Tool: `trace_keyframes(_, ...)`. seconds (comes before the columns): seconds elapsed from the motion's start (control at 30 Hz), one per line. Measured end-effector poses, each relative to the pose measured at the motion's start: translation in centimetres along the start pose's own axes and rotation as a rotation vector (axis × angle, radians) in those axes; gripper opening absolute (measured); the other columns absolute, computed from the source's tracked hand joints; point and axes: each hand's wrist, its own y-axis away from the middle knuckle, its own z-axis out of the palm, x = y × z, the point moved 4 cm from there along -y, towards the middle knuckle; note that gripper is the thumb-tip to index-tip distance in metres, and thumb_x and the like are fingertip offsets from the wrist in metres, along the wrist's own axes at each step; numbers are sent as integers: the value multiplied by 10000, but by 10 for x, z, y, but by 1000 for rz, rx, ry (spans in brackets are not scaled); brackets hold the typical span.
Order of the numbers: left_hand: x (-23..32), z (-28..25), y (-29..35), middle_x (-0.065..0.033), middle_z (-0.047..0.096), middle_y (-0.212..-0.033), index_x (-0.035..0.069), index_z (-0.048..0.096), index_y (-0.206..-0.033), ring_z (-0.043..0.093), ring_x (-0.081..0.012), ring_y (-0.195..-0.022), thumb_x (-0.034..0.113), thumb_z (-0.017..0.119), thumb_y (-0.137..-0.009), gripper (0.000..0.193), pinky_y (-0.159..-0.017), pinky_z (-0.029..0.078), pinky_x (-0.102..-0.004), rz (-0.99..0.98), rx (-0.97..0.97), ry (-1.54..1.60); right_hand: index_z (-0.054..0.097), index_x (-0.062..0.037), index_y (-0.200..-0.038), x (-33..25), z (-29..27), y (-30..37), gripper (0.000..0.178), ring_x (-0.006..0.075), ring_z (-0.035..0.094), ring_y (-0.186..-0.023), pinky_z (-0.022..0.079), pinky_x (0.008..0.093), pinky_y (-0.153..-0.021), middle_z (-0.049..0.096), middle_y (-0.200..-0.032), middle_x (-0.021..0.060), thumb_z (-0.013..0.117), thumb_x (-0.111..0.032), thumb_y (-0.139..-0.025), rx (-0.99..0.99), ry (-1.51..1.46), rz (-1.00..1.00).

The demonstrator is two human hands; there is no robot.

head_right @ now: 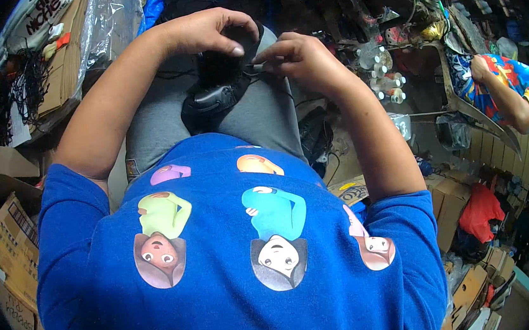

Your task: Stitch the upper part of a black shoe using a needle and thread by hand.

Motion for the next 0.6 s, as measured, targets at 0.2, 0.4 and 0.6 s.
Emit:
trace_keyframes(0.2, -14, 5, 0, -68, 625, -1069, 15, 562, -1141, 579, -175, -1031, -33, 675, -720, 438, -972, 427, -317, -21, -117, 172, 721, -124, -1001, 23, 7, -13, 232, 115, 546, -835, 449, 255, -760, 586, -828, 4, 691, -67, -778, -126, -262, -32)
trace_keyframes(0.4, -6, 7, 7, -70, 616, -1078, 41, 567, -1149, 571, -199, -1051, 18, 712, -693, 480, -949, 437, -325, 72, 4, 8, 708, -76, -914, 7, 22, -7, 151, 115, 589, -751, 473, 262, -673, 615, -792, 17, 725, -79, -765, 100, -278, 0)
trace_keyframes(0.6, -20, 0, 79, -115, 535, -1068, 62, 603, -1014, 561, -320, -982, 128, 735, -697, 350, -843, 468, -374, -67, 285, -557, 717, -124, -953, -11, 12, 8, 192, 119, 583, -748, 470, 270, -664, 564, -781, 23, 703, -61, -772, 139, 3, -44)
